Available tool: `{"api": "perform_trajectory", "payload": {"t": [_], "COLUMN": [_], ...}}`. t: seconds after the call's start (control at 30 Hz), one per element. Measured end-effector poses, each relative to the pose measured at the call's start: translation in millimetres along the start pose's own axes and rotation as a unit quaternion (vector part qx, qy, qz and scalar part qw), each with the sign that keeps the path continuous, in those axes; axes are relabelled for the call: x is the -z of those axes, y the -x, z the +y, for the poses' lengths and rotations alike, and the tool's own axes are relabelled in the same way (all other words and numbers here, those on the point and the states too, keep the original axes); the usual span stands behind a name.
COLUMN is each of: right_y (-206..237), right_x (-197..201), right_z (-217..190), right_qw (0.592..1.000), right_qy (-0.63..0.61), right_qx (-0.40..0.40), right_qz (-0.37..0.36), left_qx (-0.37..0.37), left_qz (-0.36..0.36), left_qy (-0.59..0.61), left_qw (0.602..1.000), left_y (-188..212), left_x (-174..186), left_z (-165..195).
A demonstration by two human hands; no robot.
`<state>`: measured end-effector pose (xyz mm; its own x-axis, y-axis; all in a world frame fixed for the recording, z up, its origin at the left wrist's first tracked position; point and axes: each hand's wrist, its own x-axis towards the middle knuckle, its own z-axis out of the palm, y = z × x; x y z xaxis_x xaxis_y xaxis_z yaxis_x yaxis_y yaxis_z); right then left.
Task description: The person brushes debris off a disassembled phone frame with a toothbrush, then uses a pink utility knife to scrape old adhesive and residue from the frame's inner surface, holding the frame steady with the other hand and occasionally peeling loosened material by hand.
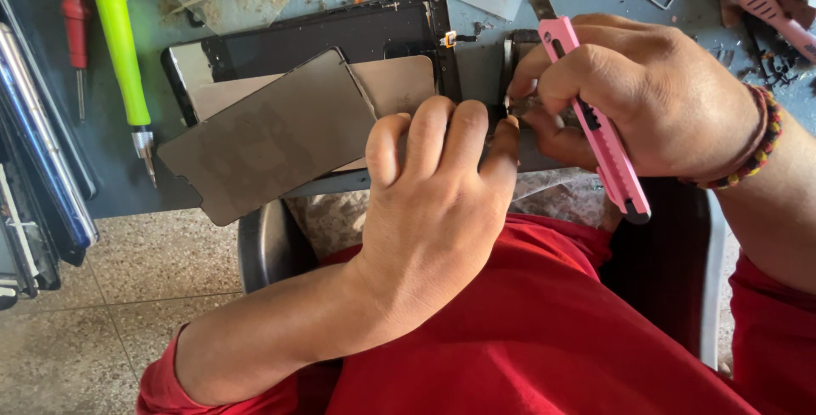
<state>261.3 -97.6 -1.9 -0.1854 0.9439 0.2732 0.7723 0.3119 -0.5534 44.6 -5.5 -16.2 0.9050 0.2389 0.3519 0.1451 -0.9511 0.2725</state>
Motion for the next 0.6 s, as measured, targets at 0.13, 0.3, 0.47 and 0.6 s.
{"api": "perform_trajectory", "payload": {"t": [0.13, 0.3, 0.47, 0.6], "right_y": [-1.6, -0.9, -1.2, -3.8], "right_x": [0.3, -1.5, -4.4, -3.2], "right_z": [1.8, 4.3, 4.4, 3.7], "right_qw": [1.000, 1.000, 1.000, 1.000], "right_qy": [-0.001, 0.004, 0.009, 0.016], "right_qx": [0.006, 0.014, -0.012, -0.013], "right_qz": [-0.002, -0.005, -0.003, 0.002], "left_qx": [-0.004, -0.007, -0.001, 0.005], "left_qz": [-0.002, 0.013, 0.006, 0.008], "left_qy": [-0.011, -0.028, -0.014, 0.006], "left_qw": [1.000, 0.999, 1.000, 1.000], "left_y": [-1.3, -6.1, -10.9, -9.4], "left_x": [2.2, 6.4, 8.2, 7.4], "left_z": [0.1, 0.0, -2.6, -2.3]}}
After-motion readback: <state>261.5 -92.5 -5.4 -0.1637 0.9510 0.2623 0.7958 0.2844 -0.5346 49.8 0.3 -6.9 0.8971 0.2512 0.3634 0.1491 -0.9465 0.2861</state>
